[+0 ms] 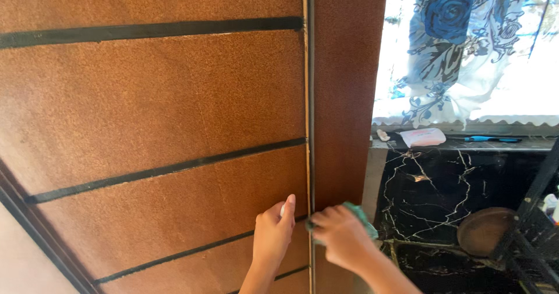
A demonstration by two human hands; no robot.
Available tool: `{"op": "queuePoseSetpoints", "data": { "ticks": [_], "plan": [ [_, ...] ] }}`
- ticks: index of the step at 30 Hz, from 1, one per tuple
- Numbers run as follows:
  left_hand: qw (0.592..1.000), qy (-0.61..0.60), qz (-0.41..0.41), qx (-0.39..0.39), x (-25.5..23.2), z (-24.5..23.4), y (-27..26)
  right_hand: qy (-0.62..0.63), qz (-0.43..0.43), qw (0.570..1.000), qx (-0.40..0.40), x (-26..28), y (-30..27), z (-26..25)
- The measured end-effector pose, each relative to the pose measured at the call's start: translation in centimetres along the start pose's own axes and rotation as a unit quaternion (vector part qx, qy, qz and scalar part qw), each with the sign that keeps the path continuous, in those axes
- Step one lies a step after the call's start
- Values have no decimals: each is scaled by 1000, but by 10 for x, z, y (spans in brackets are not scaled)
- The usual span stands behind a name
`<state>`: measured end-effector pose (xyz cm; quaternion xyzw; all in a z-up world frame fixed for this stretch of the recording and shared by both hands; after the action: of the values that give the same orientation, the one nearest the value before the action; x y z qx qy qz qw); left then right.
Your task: The person cleans a wooden door with horizontal black accents. Using a spray bottle and a cloth, they spray the door's surface and then wipe it down with rhythmic strokes, also cleaning the door handle.
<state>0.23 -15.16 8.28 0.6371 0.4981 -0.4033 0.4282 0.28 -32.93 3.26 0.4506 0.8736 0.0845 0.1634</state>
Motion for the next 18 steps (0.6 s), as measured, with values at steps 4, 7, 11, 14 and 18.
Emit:
{"op": "queuePoseSetpoints", "data": {
  "ticks": [4,7,11,14,18],
  "plan": [
    [1000,-9,-20,-7,3,-18,-1,86,213,972,-39,-45,-14,-21],
    [999,-9,-33,-14,10,-15,0,149,264,951,-56,-49,-24,-32],
    [999,22,23,-7,10,10,4,131,166,974,81,-10,-12,-38],
    [999,21,26,37,10,29,4,-7,102,958,267,23,3,-34],
    [998,33,28,36,14,25,-4,7,133,966,220,27,-1,-30]
  ]
}}
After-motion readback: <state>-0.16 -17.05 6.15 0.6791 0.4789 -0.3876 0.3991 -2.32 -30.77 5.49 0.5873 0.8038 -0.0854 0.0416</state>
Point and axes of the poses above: each hand's wrist, its own y-axis towards the middle knuckle, its own z-axis out of the palm, x = y × z, the point moved 2 cm from there along y, towards the middle knuckle, and after that the axes turned 9 degrees about x, right-handed, at the moved point
